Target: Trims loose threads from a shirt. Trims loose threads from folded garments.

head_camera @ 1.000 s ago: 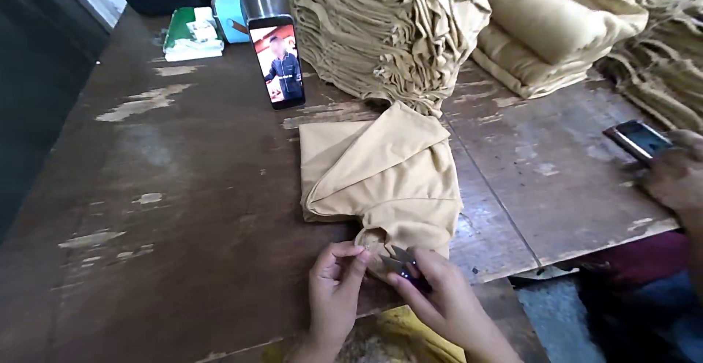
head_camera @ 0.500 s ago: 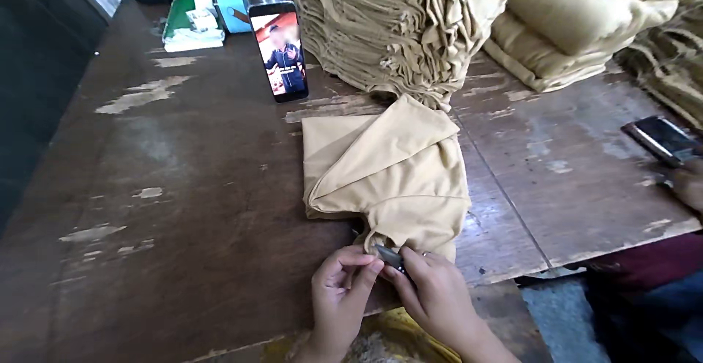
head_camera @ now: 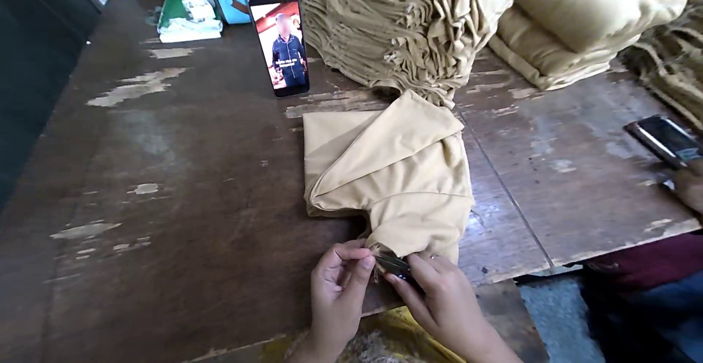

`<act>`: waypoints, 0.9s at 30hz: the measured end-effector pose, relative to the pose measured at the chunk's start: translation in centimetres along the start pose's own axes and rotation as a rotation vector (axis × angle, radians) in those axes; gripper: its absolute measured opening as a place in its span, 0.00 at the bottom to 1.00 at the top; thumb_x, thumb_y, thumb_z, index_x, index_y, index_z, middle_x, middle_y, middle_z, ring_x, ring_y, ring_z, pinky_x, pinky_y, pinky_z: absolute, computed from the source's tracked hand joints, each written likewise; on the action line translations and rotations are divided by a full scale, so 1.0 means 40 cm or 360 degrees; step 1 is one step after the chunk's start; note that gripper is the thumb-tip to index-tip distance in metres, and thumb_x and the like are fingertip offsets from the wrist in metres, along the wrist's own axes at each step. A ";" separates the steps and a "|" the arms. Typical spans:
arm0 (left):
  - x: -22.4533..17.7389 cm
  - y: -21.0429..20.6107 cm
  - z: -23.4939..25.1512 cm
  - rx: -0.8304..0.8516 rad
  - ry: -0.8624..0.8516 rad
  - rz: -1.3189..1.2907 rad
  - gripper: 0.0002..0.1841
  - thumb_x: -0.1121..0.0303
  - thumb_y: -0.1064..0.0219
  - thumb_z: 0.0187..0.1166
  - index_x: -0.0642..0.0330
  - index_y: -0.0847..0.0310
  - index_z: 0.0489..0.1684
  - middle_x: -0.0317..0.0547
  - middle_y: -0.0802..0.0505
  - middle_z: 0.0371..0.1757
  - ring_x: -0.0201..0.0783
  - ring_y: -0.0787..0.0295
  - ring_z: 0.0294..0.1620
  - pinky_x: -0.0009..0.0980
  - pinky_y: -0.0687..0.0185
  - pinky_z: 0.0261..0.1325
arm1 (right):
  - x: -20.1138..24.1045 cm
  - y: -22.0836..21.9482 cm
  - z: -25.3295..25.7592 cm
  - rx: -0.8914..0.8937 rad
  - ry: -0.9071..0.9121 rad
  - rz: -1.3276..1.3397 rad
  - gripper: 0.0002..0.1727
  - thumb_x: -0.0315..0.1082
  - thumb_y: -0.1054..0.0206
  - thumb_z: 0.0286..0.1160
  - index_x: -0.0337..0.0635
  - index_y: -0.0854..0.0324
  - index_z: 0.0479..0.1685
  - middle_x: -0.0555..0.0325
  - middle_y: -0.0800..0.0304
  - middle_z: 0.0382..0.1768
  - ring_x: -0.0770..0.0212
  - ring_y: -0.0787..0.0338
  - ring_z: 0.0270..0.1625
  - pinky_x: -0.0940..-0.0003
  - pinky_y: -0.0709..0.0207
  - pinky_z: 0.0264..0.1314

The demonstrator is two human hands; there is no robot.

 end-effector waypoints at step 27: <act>-0.003 -0.012 -0.006 0.0040 -0.0091 0.0169 0.04 0.76 0.28 0.77 0.60 0.10 0.43 0.42 0.09 0.63 0.28 0.09 0.57 0.24 0.10 0.57 | -0.032 0.031 -0.020 0.0102 -0.0060 0.0052 0.27 0.57 0.50 0.90 0.46 0.23 0.30 0.63 0.27 0.17 0.67 0.25 0.20 0.70 0.31 0.24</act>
Point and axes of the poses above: each hand's wrist, its own z-axis towards the middle knuckle, its own y-axis out of the back of the hand, x = y × z, the point moved 1 cm from there along z, towards the middle knuckle
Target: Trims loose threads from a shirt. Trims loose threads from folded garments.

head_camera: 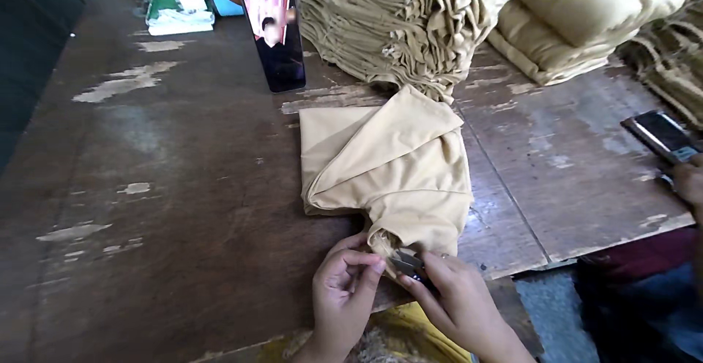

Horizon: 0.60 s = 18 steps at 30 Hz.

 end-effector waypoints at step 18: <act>-0.004 -0.008 0.011 -0.0038 0.0028 0.0022 0.06 0.79 0.29 0.76 0.56 0.17 0.43 0.34 0.06 0.52 0.22 0.09 0.47 0.19 0.11 0.49 | 0.007 -0.015 0.074 -0.0296 -0.0064 0.0171 0.24 0.54 0.36 0.83 0.37 0.23 0.38 0.56 0.21 0.28 0.69 0.24 0.27 0.76 0.26 0.30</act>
Point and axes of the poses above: each hand's wrist, its own z-axis towards the middle knuckle, its own y-axis out of the back of the hand, x = y × z, the point moved 1 cm from there along z, towards the middle knuckle
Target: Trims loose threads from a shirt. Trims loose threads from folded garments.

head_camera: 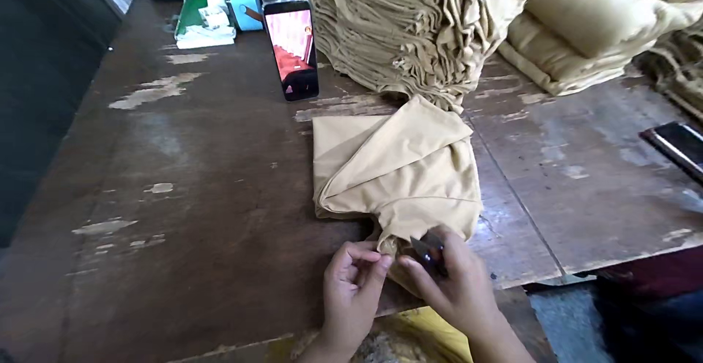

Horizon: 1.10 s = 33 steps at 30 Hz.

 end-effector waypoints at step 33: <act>-0.095 0.083 0.028 0.1160 -0.0177 0.0461 0.21 0.49 0.32 0.82 0.62 0.13 0.45 0.39 0.10 0.31 0.23 0.13 0.35 0.17 0.16 0.42 | -0.059 0.063 -0.061 0.0455 -0.0061 0.0091 0.30 0.62 0.43 0.85 0.43 0.22 0.30 0.57 0.22 0.33 0.66 0.22 0.34 0.71 0.26 0.34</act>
Point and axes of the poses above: each hand's wrist, its own z-axis towards the middle knuckle, its own y-axis out of the back of the hand, x = y × z, the point moved 1 cm from there along z, towards the middle knuckle
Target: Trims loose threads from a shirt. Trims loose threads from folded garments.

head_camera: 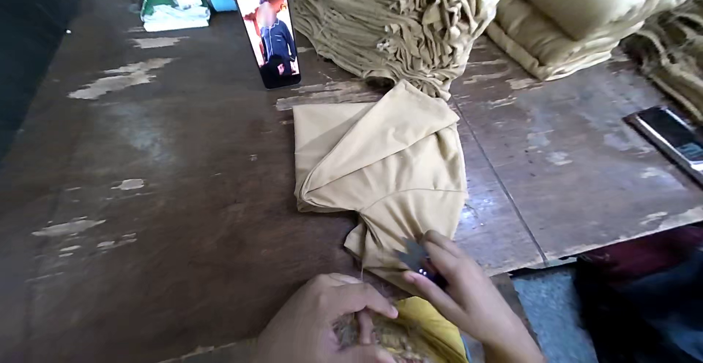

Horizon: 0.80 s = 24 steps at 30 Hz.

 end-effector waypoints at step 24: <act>-0.020 -0.043 0.069 -0.0188 0.0431 0.1074 0.30 0.46 0.23 0.67 0.50 0.12 0.68 0.44 0.08 0.45 0.43 0.11 0.46 0.42 0.13 0.48 | -0.017 0.016 0.005 -0.0368 0.0103 0.0591 0.10 0.35 0.35 0.78 0.43 0.29 0.32 0.62 0.25 0.31 0.79 0.24 0.35 0.86 0.29 0.39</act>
Point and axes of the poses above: each hand's wrist, its own z-axis towards the middle knuckle, its own y-axis out of the back of the hand, x = y × z, the point moved 1 cm from there along z, towards the middle knuckle
